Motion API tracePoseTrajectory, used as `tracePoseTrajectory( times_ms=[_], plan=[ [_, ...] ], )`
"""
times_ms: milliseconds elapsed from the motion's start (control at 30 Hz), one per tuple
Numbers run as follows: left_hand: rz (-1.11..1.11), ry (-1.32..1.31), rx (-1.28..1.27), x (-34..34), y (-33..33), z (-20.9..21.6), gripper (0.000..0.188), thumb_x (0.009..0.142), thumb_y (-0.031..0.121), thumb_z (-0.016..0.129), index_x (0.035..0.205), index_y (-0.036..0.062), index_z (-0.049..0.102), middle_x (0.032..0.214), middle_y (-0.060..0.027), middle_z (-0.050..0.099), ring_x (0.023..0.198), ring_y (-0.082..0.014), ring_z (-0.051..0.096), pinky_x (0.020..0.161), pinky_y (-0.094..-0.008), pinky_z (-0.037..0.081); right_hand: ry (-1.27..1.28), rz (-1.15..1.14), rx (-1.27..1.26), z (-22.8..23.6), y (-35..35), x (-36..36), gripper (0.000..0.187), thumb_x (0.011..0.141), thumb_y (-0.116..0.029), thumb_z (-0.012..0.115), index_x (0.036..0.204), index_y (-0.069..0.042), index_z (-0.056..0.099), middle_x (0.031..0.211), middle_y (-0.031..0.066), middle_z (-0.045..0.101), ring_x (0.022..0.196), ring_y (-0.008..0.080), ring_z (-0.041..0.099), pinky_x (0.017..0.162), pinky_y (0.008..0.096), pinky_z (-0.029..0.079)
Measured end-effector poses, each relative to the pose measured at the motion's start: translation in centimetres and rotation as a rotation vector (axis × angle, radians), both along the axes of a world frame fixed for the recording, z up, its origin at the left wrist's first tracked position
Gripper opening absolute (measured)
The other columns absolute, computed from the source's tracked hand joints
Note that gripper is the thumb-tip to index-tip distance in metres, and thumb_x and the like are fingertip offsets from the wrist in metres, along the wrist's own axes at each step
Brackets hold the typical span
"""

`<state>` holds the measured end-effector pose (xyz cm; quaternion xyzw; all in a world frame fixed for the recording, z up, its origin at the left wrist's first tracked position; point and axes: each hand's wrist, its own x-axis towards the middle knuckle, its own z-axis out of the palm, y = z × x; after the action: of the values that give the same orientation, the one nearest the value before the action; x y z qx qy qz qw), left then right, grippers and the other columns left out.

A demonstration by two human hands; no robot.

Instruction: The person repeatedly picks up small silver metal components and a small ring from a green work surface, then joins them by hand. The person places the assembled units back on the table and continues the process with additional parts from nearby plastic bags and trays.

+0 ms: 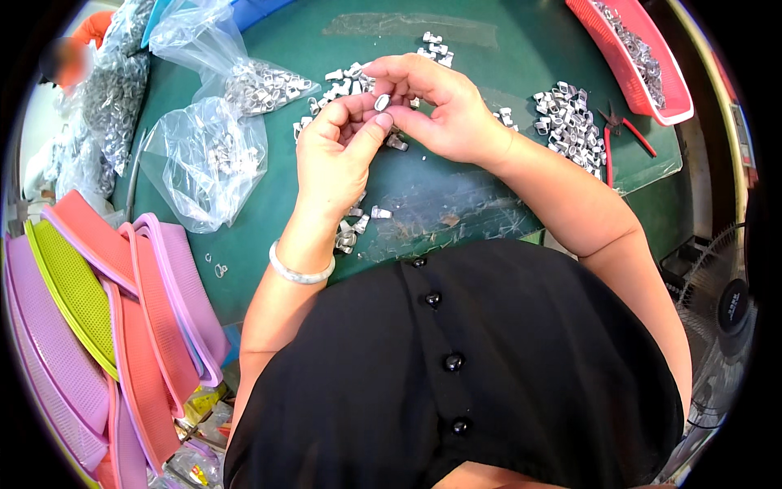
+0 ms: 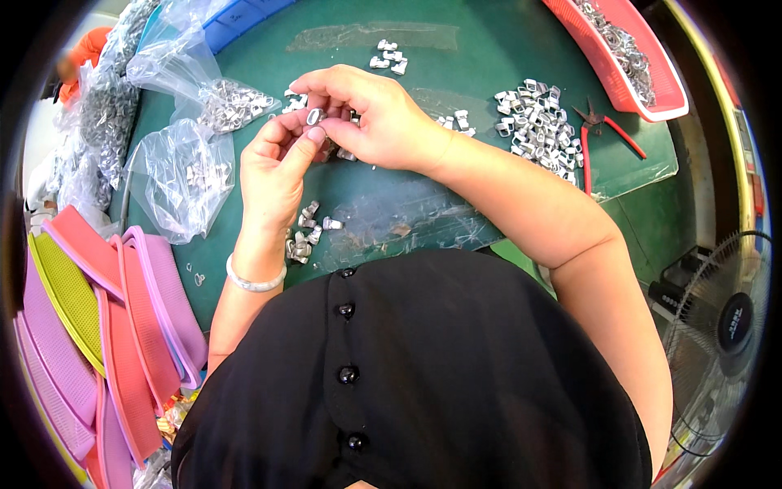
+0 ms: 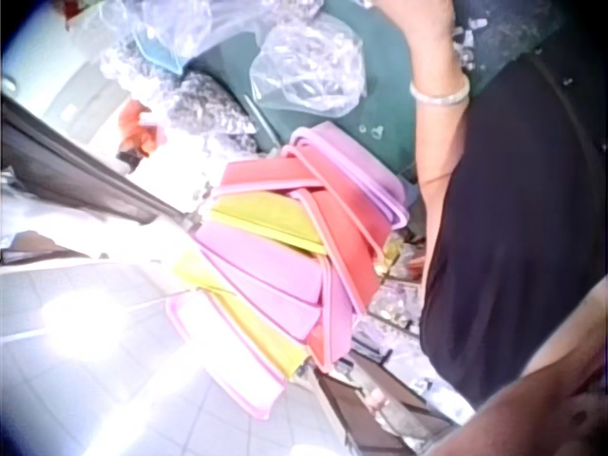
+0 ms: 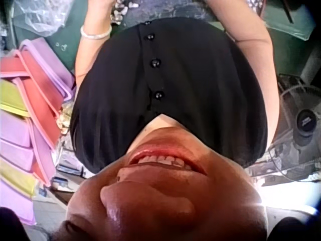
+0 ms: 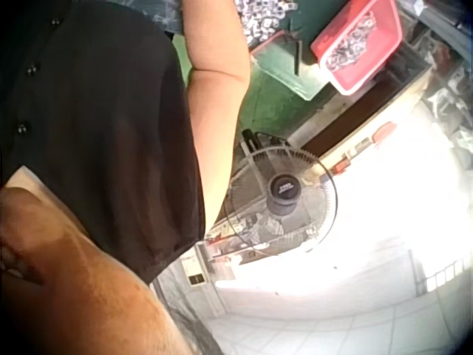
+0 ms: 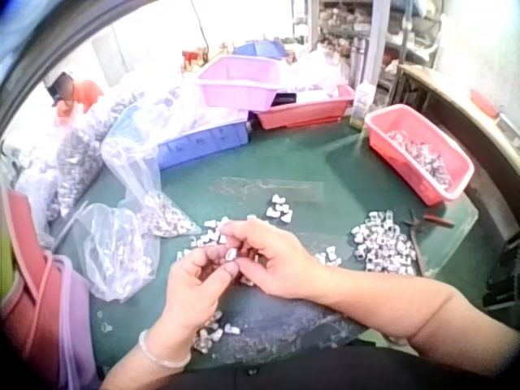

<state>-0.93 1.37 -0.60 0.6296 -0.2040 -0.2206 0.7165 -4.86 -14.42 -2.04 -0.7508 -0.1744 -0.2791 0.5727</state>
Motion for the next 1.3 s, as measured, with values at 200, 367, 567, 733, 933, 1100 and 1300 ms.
tracePoseTrajectory(
  times_ms=[200, 367, 567, 733, 933, 1100, 1300],
  plan=[
    [0.013, -0.014, 0.02, -0.24, -0.1, 0.29, 0.02, 0.084, 0.004, 0.062, 0.102, -0.0024, 0.06, 0.088, -0.003, 0.062, 0.076, -0.0068, 0.057, 0.071, -0.0204, 0.048, 0.053, -0.016, -0.072, 0.4, -0.07, -0.38, 0.042, 0.073, 0.007, 0.059, 0.113, -0.006, 0.056, 0.084, 0.004, 0.055, 0.071, 0.0122, 0.056, 0.062, 0.0253, 0.048],
    [0.026, -0.023, 0.016, -0.15, -0.12, 0.12, 0.017, 0.087, 0.007, 0.059, 0.102, -0.0019, 0.06, 0.086, -0.0047, 0.063, 0.072, -0.0103, 0.058, 0.066, -0.0229, 0.048, -0.026, -0.081, -0.141, 0.42, 0.14, -0.33, 0.039, 0.072, 0.002, 0.062, 0.11, -0.008, 0.057, 0.08, 0.0056, 0.055, 0.068, 0.0163, 0.057, 0.059, 0.0274, 0.049],
    [0.018, -0.03, 0.015, -0.11, 0.35, -0.08, 0.017, 0.088, 0.007, 0.058, 0.102, -0.003, 0.06, 0.086, -0.0047, 0.063, 0.072, -0.0103, 0.058, 0.066, -0.0229, 0.048, 0.058, -0.012, -0.027, 0.34, 0.13, -0.41, 0.039, 0.075, 0.006, 0.059, 0.112, -0.006, 0.055, 0.081, 0.0037, 0.055, 0.07, 0.0107, 0.057, 0.06, 0.0244, 0.048],
    [0.051, -0.069, 0.022, -0.27, 0.35, 0.0, 0.016, 0.087, 0.005, 0.058, 0.101, -0.0026, 0.06, 0.086, -0.0038, 0.063, 0.072, -0.0091, 0.057, 0.066, -0.0215, 0.047, 0.217, 0.202, 0.233, -0.24, -0.06, -0.29, 0.042, 0.08, 0.008, 0.056, 0.121, -0.001, 0.048, 0.09, 0.0035, 0.056, 0.08, 0.0088, 0.055, 0.071, 0.023, 0.047],
    [0.091, -0.122, 0.028, -0.13, 0.26, -0.27, 0.013, 0.085, 0.001, 0.06, 0.098, -0.0006, 0.061, 0.086, -0.0028, 0.062, 0.073, -0.0073, 0.056, 0.066, -0.0202, 0.046, 0.36, 0.335, 0.459, -0.18, -0.3, -0.24, 0.045, 0.081, 0.006, 0.057, 0.124, 0.001, 0.044, 0.096, 0.0057, 0.056, 0.089, 0.0102, 0.055, 0.079, 0.0239, 0.047],
    [0.092, -0.128, 0.0, -0.19, 0.21, -0.27, 0.013, 0.085, 0.0, 0.06, 0.098, -0.0004, 0.061, 0.086, -0.0024, 0.062, 0.074, -0.0068, 0.056, 0.067, -0.0198, 0.046, 0.406, 0.371, 0.546, 0.1, -0.31, -0.3, 0.045, 0.081, 0.005, 0.058, 0.124, 0.001, 0.044, 0.097, 0.0059, 0.056, 0.091, 0.0105, 0.055, 0.08, 0.0242, 0.047],
    [0.083, -0.161, -0.009, -0.18, 0.23, -0.31, 0.014, 0.084, -0.001, 0.06, 0.098, -0.0004, 0.061, 0.088, -0.002, 0.062, 0.076, -0.0066, 0.056, 0.068, -0.0199, 0.046, 0.322, 0.335, 0.415, -0.18, -0.3, -0.18, 0.044, 0.082, 0.007, 0.056, 0.124, 0.001, 0.044, 0.096, 0.0057, 0.056, 0.09, 0.0109, 0.055, 0.08, 0.0248, 0.047]
  ],
)
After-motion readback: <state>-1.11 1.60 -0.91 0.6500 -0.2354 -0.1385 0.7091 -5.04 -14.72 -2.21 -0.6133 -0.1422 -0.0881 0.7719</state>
